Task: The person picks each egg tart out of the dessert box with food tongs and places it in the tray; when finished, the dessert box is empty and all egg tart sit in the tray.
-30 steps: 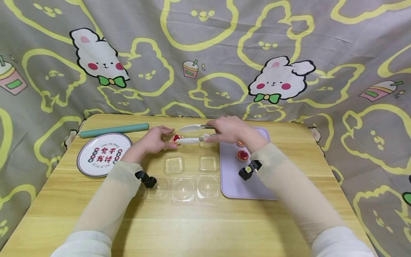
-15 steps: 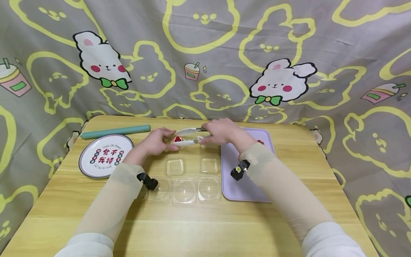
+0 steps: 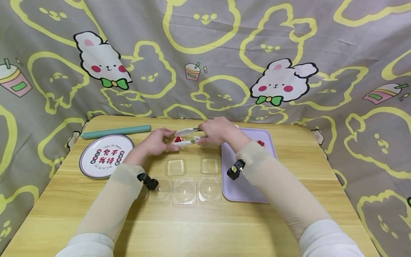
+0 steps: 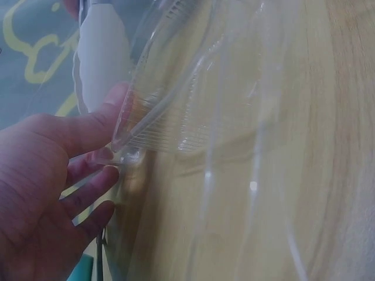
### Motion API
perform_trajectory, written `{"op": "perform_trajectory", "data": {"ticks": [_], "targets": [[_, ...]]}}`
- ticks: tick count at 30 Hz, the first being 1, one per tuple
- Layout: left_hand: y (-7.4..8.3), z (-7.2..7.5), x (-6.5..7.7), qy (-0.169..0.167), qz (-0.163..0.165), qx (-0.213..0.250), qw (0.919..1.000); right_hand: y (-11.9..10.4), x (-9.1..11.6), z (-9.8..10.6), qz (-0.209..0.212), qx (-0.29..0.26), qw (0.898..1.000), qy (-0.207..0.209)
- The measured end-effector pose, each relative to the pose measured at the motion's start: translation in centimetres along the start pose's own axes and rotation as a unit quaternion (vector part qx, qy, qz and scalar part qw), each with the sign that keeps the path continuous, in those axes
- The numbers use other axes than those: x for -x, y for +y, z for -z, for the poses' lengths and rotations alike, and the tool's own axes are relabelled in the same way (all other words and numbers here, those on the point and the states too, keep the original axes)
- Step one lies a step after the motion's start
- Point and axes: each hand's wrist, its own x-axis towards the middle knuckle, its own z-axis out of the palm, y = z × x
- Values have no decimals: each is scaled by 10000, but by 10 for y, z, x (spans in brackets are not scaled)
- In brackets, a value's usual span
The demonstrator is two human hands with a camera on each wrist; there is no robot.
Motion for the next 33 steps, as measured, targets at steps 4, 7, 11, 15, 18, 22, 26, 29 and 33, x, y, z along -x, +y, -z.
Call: {"op": "perform_trajectory", "data": {"ticks": [4, 7, 11, 15, 18, 22, 26, 29, 33], "targets": [[-1, -1, -1, 11, -18, -42, 10000, 2, 1, -2, 74, -1, 10000, 39], [-1, -1, -2, 27, -43, -71, 10000, 3, 2, -3, 132, 3, 9999, 102], [0, -2, -2, 40, -29, -38, 10000, 5, 5, -3, 163, 4, 9997, 180], [1, -2, 0, 39, 48, 66, 10000, 9, 8, -3, 150, -49, 9996, 229], [2, -1, 1, 28, 69, 96, 9999, 13, 12, -2, 120, -104, 9995, 272], [4, -1, 2, 9, 46, 106, 9999, 19, 22, -1, 97, -147, 9991, 382], [5, 0, 2, -11, 4, 114, 9999, 24, 36, 2, 106, -218, 9985, 490], [3, -1, 1, -11, -1, 97, 10000, 28, 48, 4, 113, -266, 9979, 575], [1, -1, 0, -20, 14, 65, 10000, 34, 64, 6, 62, -421, 9969, 656]]}}
